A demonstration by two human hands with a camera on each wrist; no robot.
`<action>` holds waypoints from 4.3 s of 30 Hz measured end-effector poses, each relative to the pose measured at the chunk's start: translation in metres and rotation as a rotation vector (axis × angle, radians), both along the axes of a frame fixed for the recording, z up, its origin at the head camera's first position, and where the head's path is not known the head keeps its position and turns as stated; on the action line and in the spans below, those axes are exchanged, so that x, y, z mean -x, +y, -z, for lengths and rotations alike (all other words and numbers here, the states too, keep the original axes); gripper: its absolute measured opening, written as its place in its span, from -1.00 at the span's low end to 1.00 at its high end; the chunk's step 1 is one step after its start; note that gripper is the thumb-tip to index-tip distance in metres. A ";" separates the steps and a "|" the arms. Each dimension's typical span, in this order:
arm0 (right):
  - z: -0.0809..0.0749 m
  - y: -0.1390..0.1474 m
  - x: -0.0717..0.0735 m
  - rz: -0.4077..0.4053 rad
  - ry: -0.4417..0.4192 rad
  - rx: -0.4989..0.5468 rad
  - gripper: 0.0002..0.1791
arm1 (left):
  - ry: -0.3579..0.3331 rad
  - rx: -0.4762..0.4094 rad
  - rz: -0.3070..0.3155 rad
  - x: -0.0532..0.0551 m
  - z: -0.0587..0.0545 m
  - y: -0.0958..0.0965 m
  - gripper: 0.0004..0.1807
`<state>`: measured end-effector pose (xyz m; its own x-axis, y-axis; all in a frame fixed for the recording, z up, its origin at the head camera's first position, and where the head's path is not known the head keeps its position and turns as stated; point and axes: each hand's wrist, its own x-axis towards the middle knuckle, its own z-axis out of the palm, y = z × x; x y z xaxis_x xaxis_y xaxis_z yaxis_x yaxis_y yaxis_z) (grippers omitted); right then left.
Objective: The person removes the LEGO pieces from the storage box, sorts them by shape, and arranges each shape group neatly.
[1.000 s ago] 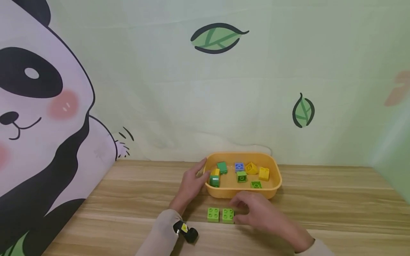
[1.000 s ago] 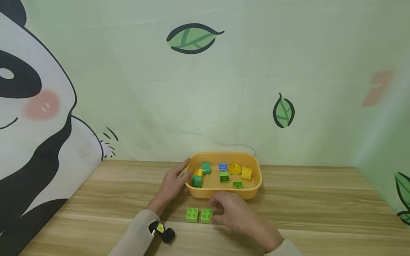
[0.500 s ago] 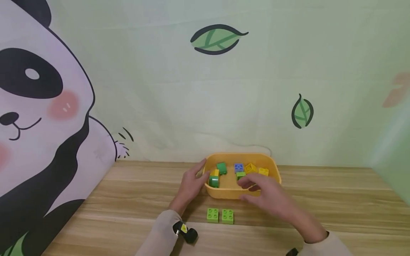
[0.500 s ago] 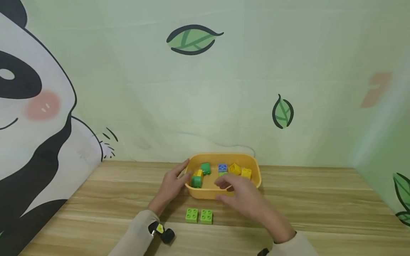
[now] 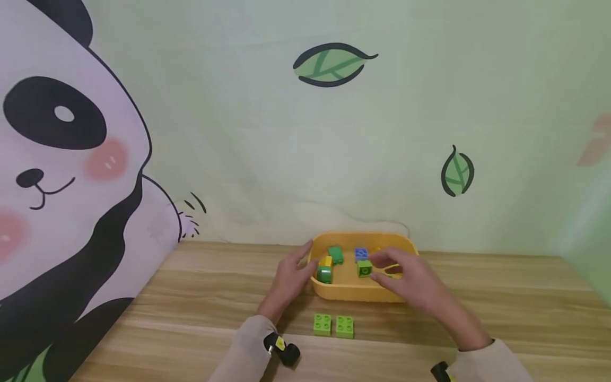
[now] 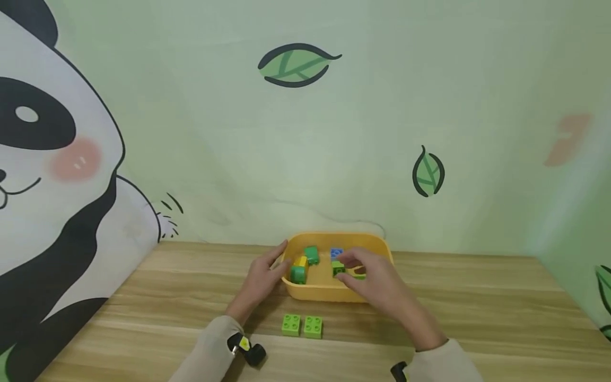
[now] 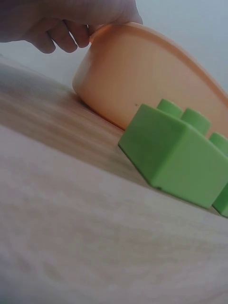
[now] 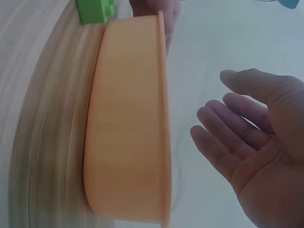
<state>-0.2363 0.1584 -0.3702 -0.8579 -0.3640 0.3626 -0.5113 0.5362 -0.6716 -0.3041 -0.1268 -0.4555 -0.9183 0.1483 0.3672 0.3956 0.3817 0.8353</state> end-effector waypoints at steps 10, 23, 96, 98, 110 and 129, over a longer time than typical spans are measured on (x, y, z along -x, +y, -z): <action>0.010 0.007 0.024 0.034 -0.010 -0.039 -0.74 | 0.009 -0.007 -0.003 -0.002 0.000 0.006 -0.39; 0.022 0.007 0.061 0.052 -0.079 -0.141 -0.76 | -0.017 0.004 0.007 -0.002 -0.001 0.009 -0.37; 0.037 -0.001 0.079 -0.036 -0.254 -0.226 -0.81 | -0.015 0.028 -0.011 -0.001 -0.001 0.002 -0.38; 0.036 -0.001 0.079 -0.032 -0.251 -0.216 -0.78 | -0.019 0.030 -0.011 -0.001 -0.001 0.001 -0.38; 0.033 -0.001 0.074 -0.004 -0.147 -0.132 -0.68 | -0.027 0.031 -0.005 -0.002 -0.001 0.001 -0.38; 0.018 0.009 0.034 0.013 0.031 -0.074 -0.70 | 0.010 0.034 -0.008 -0.001 0.000 0.001 -0.40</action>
